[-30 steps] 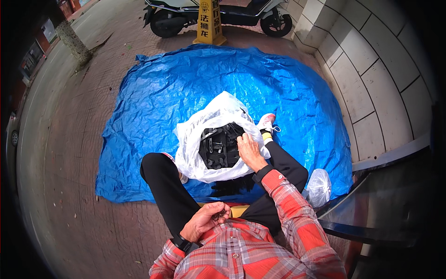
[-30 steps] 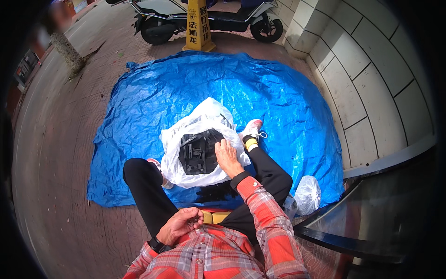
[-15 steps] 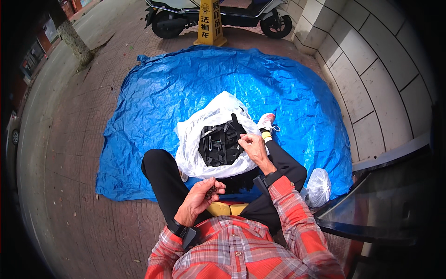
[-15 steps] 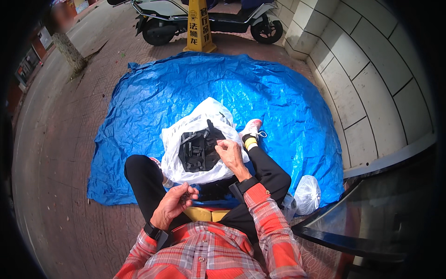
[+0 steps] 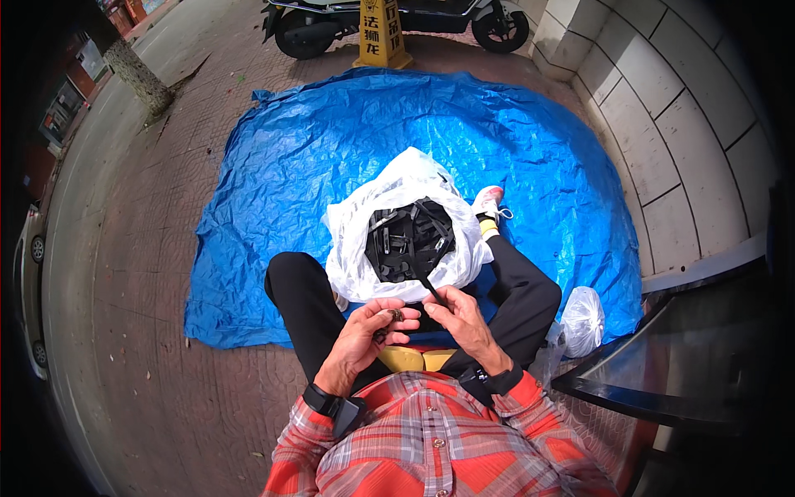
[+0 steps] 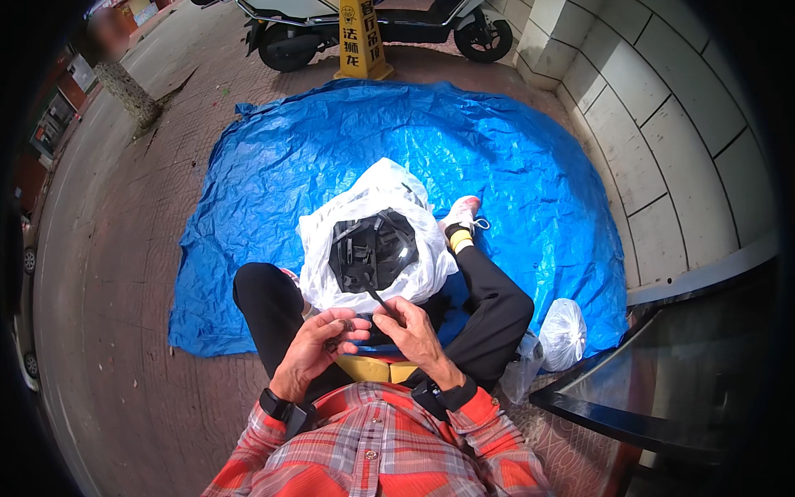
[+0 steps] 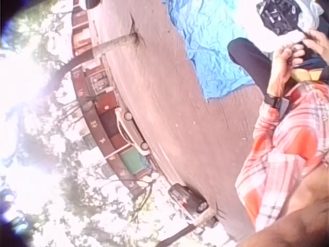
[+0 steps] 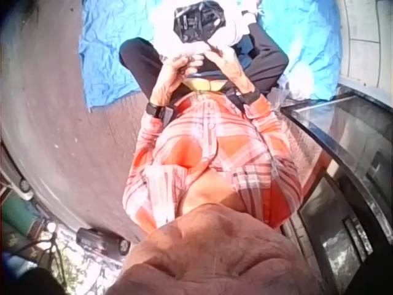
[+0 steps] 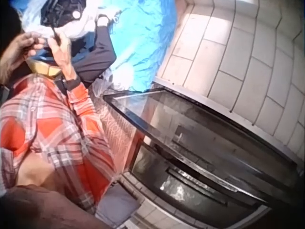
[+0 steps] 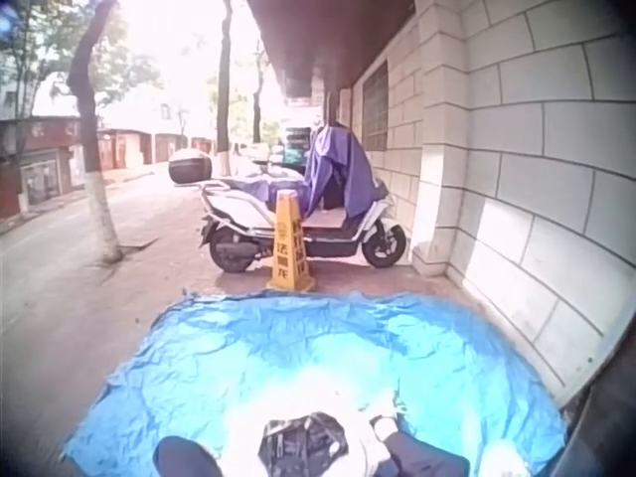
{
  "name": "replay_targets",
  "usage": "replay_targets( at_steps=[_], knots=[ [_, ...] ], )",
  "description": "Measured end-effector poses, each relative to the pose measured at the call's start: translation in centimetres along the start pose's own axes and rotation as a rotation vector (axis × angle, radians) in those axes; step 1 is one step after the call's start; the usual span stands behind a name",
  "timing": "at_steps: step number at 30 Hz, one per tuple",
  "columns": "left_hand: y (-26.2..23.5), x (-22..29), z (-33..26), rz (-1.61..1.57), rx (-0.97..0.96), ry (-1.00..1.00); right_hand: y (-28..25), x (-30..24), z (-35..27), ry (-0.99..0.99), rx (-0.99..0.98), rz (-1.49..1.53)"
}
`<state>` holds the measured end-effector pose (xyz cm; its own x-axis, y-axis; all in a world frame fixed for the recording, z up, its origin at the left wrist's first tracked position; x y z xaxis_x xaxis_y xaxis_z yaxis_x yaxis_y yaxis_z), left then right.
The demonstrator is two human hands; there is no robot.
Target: Assembling small black plastic buckles or strap connectors while sitting on a tarp outdoors.
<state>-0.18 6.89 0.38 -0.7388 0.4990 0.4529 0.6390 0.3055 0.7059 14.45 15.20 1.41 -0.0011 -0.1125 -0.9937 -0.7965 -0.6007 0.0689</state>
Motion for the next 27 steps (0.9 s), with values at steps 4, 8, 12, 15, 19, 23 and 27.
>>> replay_targets(
  at_steps=[4, 8, 12, 15, 19, 23, 27],
  knots=[
    [0.0, -0.6, -0.3, 0.015, -0.003, -0.014, 1.5, 0.3, -0.3, -0.11, -0.026, -0.16],
    [0.2, -1.0, -0.3, 0.159, 0.081, 0.08, 2.4, -1.3, -0.5, -0.166, -0.076, -0.363],
    [1.2, -0.9, -0.8, 0.23, 0.145, 0.136, 2.8, -1.8, -1.0, -0.351, -0.031, -0.46],
    [1.4, -1.1, -0.9, 0.306, 0.129, 0.126, 3.2, -2.0, -1.5, -0.426, -0.044, -0.566],
    [1.5, -1.6, -0.7, -0.089, -0.006, 0.025, 3.3, -2.7, -1.8, -0.384, -0.045, -0.333],
    [1.2, -1.2, -1.2, 0.074, 0.059, 0.11, 2.8, -5.0, -2.9, -0.814, -0.019, -0.77],
    [2.2, -0.5, -1.7, 0.191, 0.07, 0.215, 3.0, -5.8, -3.4, -0.921, -0.062, -0.887]
  ],
)
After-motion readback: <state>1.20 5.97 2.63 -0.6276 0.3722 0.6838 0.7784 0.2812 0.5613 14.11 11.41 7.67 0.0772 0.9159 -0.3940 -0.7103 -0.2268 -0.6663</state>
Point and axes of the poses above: each hand's wrist, its own z-axis towards the middle knuckle, its own y-axis out of the palm, x = y × z, the point moved 4 cm from there along z, towards the middle knuckle, and after that the axes turned 10 degrees about -y, right-handed, at the moved point
